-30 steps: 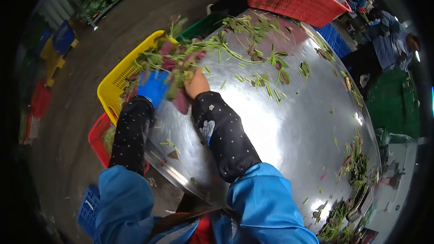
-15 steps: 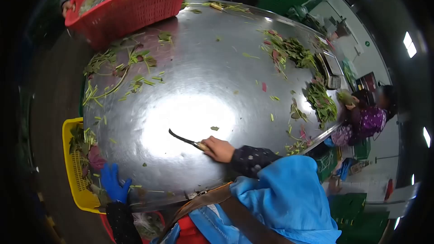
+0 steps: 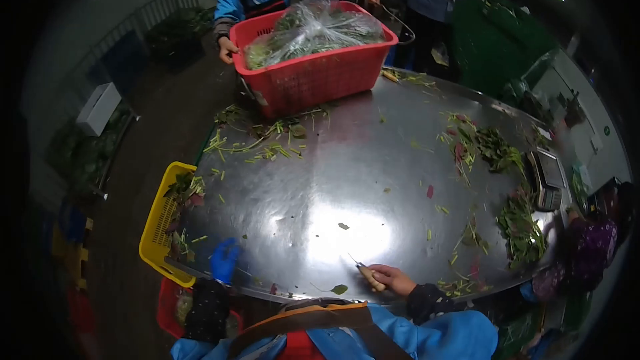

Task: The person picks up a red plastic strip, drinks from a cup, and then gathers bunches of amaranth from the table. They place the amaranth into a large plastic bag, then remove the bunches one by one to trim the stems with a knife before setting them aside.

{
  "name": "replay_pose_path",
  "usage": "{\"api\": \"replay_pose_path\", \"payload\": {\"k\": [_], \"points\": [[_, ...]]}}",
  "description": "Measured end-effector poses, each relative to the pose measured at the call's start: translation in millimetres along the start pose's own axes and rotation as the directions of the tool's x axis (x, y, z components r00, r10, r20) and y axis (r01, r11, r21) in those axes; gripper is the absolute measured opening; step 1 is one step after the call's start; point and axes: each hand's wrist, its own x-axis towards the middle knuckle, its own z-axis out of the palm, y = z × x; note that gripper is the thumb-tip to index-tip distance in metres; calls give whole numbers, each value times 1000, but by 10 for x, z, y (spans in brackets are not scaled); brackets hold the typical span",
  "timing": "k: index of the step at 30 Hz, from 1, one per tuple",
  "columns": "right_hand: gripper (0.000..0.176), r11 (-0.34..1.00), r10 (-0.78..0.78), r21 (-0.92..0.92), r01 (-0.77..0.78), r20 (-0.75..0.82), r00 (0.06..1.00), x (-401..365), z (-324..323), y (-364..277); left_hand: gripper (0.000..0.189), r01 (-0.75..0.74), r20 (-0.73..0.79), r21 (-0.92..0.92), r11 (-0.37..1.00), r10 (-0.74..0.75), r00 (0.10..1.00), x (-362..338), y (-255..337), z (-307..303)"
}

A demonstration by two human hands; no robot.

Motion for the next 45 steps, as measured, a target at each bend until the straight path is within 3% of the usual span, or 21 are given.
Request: {"api": "replay_pose_path", "payload": {"k": [1, 2, 3, 4, 5, 7, 9, 10, 12, 15, 18, 20, 22, 26, 28, 29, 32, 36, 39, 42, 45], "points": [[44, 968, -71, 250, 29, 159, 985, 16, 101, -80, 34, 268, 243, -130, 955, -231, 942, -149, 621, 342], [46, 875, -169, 484, 4, 297, 940, 51, 204, -136, 37, 71, 486, -91, 993, -18, 874, -229, 623, 627], [46, 855, -248, 519, 24, 368, 896, 124, 392, -235, 39, 639, 704, -421, 644, -213, 678, -417, 1045, 920], [45, 829, -327, 558, 35, 433, 840, 211, 583, -319, 43, 746, 800, -374, 551, -215, 560, -521, 1225, 1203], [43, 805, -402, 592, 39, 495, 771, 326, 749, -347, 48, 688, 823, -363, 628, -130, 552, -612, 1399, 1422], [37, 762, -465, 647, 27, 518, 717, 437, 1035, -398, 37, 905, 841, -422, -43, 353, 409, -728, 1186, 1789], [30, 705, -465, 709, -23, 486, 740, 425, 1050, -410, 28, 746, 863, -504, 435, 272, 425, -892, 1338, 1705], [28, 761, -438, 646, -66, 586, 682, 455, 902, -323, 27, 230, 795, -191, 954, 14, 606, -946, 1800, 1501], [29, 842, -398, 538, 34, 579, 712, 418, 842, -229, 27, 811, 873, -384, 442, -112, 474, -974, 1464, 1623], [30, 841, -361, 534, 92, 426, 829, 347, 542, -176, 30, 882, 918, -379, 280, -2, 396, -909, 2030, 1619], [29, 846, -355, 521, 111, 396, 847, 370, 545, -38, 44, 928, 874, -261, 265, -344, 344, -888, 2155, 1455], [29, 891, -352, 443, 96, 541, 764, 368, 708, -157, 56, 862, 916, -390, 325, 234, 326, -703, 1797, 1520], [29, 946, -226, 324, -13, 688, 690, 224, 927, -350, 50, 935, 901, -171, 311, -334, 276, -837, 2162, 1559], [28, 876, -401, 479, 49, 670, 625, 349, 903, -330, 40, 941, 927, -249, 229, 337, 163, -737, 1323, 1667], [28, 879, -394, 472, 72, 631, 668, 316, 868, -331, 39, 927, 947, -293, 233, 205, 247, -818, 1444, 1625], [29, 862, -401, 503, 57, 609, 684, 347, 773, -303, 49, 957, 856, -279, 76, 472, 212, -816, 1359, 1767], [29, 908, -364, 260, 328, 106, 925, 561, 180, 18, 60, 698, 928, -231, 678, -62, 367, -861, 1877, 1409], [31, 883, -364, 161, 441, -358, 860, 185, -622, 149, 51, 581, 811, -171, 796, -221, 542, -697, 1522, 1105], [29, 838, -543, -413, 356, -699, 465, -200, -1231, 699, 37, 179, 166, 174, 968, -208, 964, -450, 614, 685], [28, 729, -660, -671, -136, -741, 121, -670, -1494, 1083, 32, -6, -99, 817, 576, 150, 984, -425, 241, 215], [30, 705, -618, -576, -414, -785, 39, -823, -1474, 1380, 35, 1, -172, 853, 523, 278, 945, -504, 41, 223]]}}
